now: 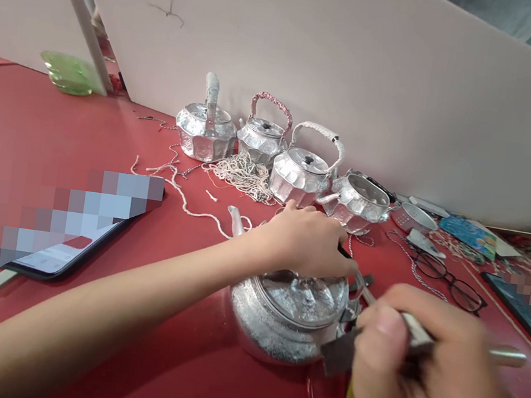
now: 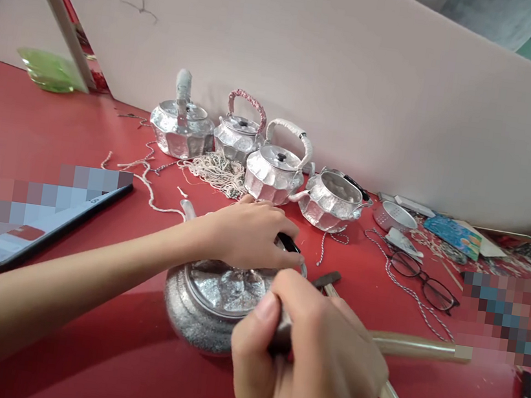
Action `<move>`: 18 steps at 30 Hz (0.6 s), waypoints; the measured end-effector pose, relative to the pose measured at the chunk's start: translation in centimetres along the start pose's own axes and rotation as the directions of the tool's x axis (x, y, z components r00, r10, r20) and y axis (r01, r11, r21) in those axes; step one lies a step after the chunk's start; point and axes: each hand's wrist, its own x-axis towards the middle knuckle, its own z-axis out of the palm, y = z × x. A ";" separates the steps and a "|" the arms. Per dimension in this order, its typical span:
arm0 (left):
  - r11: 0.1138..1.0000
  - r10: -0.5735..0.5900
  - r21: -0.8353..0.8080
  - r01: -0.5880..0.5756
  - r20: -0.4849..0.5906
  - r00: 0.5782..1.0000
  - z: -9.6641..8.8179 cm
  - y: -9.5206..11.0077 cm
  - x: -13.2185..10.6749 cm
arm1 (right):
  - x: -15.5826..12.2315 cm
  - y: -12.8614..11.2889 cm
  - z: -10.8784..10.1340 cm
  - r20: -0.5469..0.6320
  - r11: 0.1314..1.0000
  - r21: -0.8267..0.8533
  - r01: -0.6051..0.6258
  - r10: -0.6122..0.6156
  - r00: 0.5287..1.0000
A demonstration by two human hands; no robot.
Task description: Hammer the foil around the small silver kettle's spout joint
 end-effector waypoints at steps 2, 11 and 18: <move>1.000 0.012 0.003 -0.012 -0.007 1.000 0.0 0.0 0.0 | 0.0 0.0 0.0 0.009 1.000 0.007 -0.006 0.006 1.000; 1.000 0.011 0.003 -0.011 -0.014 1.000 0.0 0.1 0.0 | 0.0 0.0 -0.1 -0.022 1.000 -0.016 0.017 -0.018 1.000; 1.000 0.017 0.015 -0.017 -0.010 1.000 0.0 0.1 0.0 | -0.1 0.0 0.1 -0.027 1.000 0.016 -0.023 0.024 0.999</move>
